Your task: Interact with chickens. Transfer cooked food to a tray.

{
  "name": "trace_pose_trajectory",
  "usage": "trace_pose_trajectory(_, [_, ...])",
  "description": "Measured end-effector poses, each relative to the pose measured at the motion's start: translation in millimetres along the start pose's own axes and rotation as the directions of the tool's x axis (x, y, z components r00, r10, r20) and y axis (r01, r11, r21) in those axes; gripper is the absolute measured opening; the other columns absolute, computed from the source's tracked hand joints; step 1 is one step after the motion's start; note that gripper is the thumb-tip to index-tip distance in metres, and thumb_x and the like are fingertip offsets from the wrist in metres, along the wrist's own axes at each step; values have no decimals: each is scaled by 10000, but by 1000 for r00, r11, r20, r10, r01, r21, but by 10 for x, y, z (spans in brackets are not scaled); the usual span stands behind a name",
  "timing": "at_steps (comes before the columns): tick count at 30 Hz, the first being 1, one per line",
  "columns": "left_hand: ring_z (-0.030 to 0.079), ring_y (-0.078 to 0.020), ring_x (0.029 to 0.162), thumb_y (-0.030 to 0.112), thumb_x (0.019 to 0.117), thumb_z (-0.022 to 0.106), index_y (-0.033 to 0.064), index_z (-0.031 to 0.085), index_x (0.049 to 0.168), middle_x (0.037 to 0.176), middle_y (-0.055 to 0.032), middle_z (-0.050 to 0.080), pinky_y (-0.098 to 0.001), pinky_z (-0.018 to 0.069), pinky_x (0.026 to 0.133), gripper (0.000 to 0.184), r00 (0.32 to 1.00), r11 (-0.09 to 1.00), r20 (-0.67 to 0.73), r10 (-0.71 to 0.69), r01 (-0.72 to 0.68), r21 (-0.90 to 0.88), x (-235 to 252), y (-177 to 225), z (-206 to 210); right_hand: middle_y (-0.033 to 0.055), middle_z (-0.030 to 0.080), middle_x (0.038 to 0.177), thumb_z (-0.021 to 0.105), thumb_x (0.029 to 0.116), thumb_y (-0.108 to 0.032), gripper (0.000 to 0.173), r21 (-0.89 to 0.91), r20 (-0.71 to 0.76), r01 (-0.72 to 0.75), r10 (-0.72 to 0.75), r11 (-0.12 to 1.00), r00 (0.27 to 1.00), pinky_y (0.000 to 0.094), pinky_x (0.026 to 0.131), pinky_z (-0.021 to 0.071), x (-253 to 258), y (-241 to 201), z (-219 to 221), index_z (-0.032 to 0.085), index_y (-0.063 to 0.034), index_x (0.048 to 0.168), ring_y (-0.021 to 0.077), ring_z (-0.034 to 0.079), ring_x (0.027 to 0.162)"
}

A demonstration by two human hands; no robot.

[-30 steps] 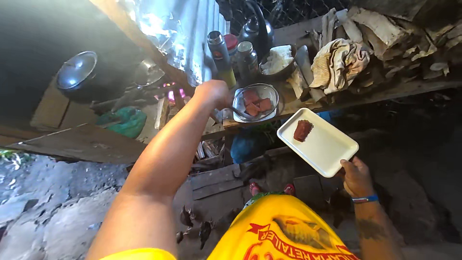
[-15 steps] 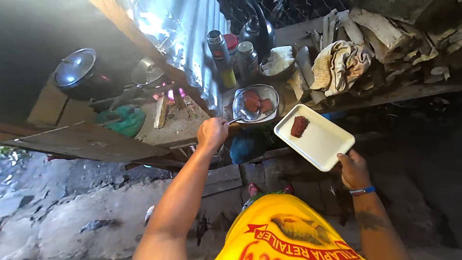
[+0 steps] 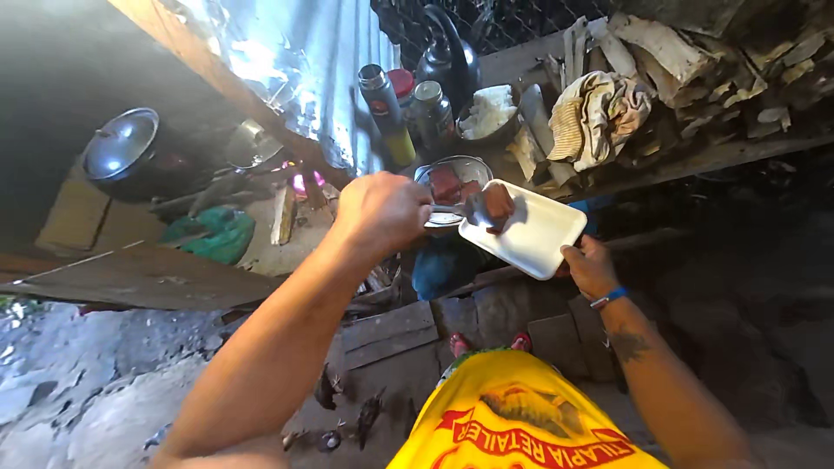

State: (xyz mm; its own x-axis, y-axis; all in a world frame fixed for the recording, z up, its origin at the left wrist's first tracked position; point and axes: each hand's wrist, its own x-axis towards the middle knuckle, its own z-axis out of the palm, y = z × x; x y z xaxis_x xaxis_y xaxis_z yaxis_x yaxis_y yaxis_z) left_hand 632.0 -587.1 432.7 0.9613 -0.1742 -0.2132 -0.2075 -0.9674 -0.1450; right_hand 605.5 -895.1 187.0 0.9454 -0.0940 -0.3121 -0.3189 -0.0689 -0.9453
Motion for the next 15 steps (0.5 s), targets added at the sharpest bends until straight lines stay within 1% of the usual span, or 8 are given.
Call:
trace_pose_trajectory(2, [706, -378, 907, 330, 1028, 555, 202, 754, 1022, 956, -113, 731, -625, 526, 689, 237, 996, 987, -20, 90, -86, 132, 46, 183, -77, 175, 712, 959, 574, 1037, -162, 284, -17, 1, -14, 14, 1000, 1000, 462, 675, 643, -24, -50, 46, 575, 2, 1269, 266, 728, 724])
trace_pose_trajectory(4, [694, -378, 856, 266, 1017, 567, 150, 728, 948, 907, -127, 708, -599, 508, 687, 210, 983, 964, -69, 171, -152, 219, 74, 288, -169, 166, 703, 945, 565, 1037, -176, 284, 9, 10, -20, 20, 1000, 1000, 453, 664, 640, -43, -60, 65, 580, -2, 1261, 257, 721, 718])
trace_pose_trajectory(6, [681, -373, 813, 238, 998, 583, 122, 696, 894, 859, -130, 685, -580, 494, 670, 192, 973, 948, -102, 207, -173, 267, 103, 337, -261, 164, 706, 963, 556, 1045, -186, 281, 35, 9, -19, 19, 999, 1000, 454, 658, 641, -58, -42, 78, 578, -12, 1265, 258, 723, 720])
trace_pose_trajectory(7, [680, -370, 810, 245, 996, 586, 122, 693, 889, 856, -129, 685, -573, 492, 665, 195, 973, 946, -111, 202, -165, 278, 116, 354, -301, 166, 707, 990, 551, 1049, -177, 277, 55, 8, -11, 11, 998, 1000, 459, 656, 643, -55, -25, 79, 575, -19, 1275, 263, 726, 729])
trace_pose_trajectory(9, [691, -392, 837, 267, 1007, 577, 119, 713, 938, 897, -148, 700, -589, 506, 654, 212, 983, 954, -124, 133, -93, 284, 158, 375, -376, 166, 705, 1044, 549, 1056, -174, 304, 75, -1, 0, 0, 997, 1000, 470, 663, 646, -54, -2, 44, 563, -36, 1327, 269, 730, 755])
trace_pose_trajectory(11, [693, -421, 874, 276, 1024, 553, 111, 719, 996, 940, -177, 704, -616, 513, 667, 236, 989, 955, -142, 36, 8, 297, 225, 335, -422, 165, 707, 1036, 547, 1061, -177, 311, 61, -32, -9, 11, 998, 999, 462, 666, 647, -90, 16, -20, 565, -31, 1335, 260, 730, 750])
trace_pose_trajectory(13, [694, -430, 888, 273, 1019, 560, 103, 715, 983, 943, -186, 707, -624, 512, 681, 234, 987, 951, -150, -54, 96, 293, 317, 277, -414, 167, 711, 999, 537, 1061, -165, 301, 45, -69, -25, 28, 999, 997, 445, 677, 647, -154, 24, -114, 570, -3, 1312, 250, 731, 747])
trace_pose_trajectory(15, [692, -445, 879, 230, 994, 585, 80, 713, 949, 935, -209, 707, -636, 508, 667, 203, 987, 953, -114, -114, 141, 267, 424, 258, -307, 174, 714, 992, 543, 1051, -146, 304, 48, -113, -12, 17, 999, 993, 435, 679, 652, -219, 81, -214, 576, 15, 1307, 247, 737, 754])
